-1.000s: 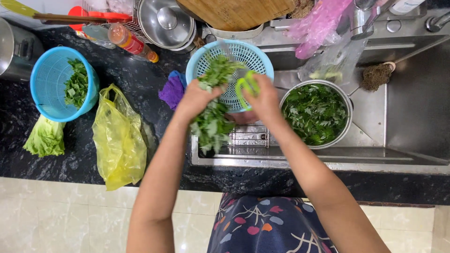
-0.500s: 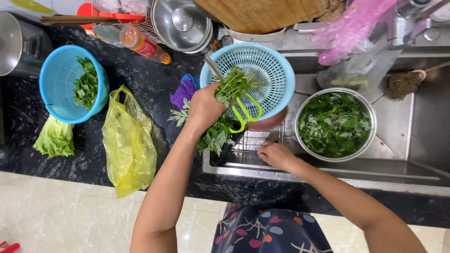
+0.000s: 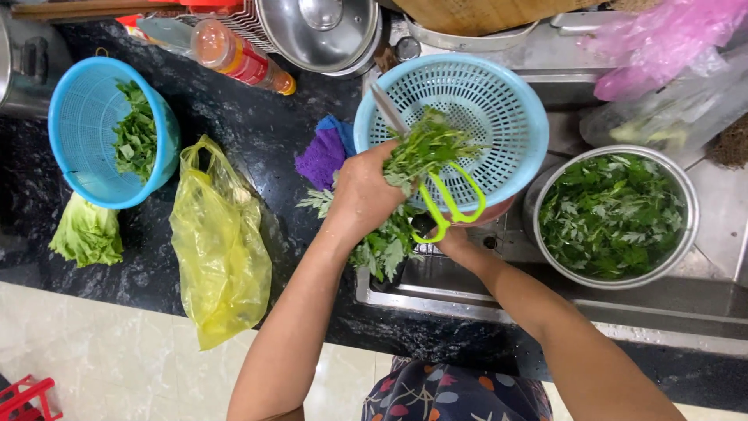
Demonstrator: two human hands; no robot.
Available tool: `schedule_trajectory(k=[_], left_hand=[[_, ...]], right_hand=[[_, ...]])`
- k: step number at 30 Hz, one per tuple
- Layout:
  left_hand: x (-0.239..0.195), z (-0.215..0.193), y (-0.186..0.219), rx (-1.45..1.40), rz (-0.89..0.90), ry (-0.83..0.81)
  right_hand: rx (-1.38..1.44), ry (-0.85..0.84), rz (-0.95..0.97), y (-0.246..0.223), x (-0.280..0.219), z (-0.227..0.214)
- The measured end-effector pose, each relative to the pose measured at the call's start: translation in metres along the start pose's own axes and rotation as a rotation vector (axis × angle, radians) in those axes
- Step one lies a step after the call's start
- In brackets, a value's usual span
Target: Washing leafy greens in a sink and cutting them with scissors into a colander.
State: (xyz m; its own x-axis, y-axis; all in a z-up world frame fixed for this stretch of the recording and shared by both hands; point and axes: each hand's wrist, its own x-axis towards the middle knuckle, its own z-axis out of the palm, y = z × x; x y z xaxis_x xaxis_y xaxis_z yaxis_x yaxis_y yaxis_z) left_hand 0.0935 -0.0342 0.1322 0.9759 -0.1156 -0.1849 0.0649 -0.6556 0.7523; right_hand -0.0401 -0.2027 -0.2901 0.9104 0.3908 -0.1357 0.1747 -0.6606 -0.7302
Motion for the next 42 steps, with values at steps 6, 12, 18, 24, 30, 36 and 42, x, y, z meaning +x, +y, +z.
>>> schedule_trajectory(k=[6,12,18,24,30,36,42], left_hand=[[0.006,-0.003,0.005,-0.026,0.007,-0.026],[0.011,-0.005,0.004,-0.028,0.077,0.002],[0.014,0.004,0.012,0.002,0.065,-0.017],[0.014,0.015,0.037,-0.03,0.122,-0.034],[0.005,0.031,0.055,-0.022,0.128,-0.061],[-0.001,0.046,0.065,0.002,0.101,-0.056],[-0.003,0.058,0.069,0.019,0.063,-0.057]], right_hand=[[0.138,0.018,0.095,-0.025,0.007,-0.028],[0.139,-0.127,0.116,-0.03,-0.03,-0.105],[0.695,-0.234,0.338,-0.02,-0.097,-0.177],[1.294,-0.215,0.427,-0.067,-0.135,-0.281],[1.538,-0.108,0.235,-0.082,-0.158,-0.325],[1.445,0.005,0.183,-0.075,-0.177,-0.356],[1.095,0.283,0.191,-0.004,-0.163,-0.395]])
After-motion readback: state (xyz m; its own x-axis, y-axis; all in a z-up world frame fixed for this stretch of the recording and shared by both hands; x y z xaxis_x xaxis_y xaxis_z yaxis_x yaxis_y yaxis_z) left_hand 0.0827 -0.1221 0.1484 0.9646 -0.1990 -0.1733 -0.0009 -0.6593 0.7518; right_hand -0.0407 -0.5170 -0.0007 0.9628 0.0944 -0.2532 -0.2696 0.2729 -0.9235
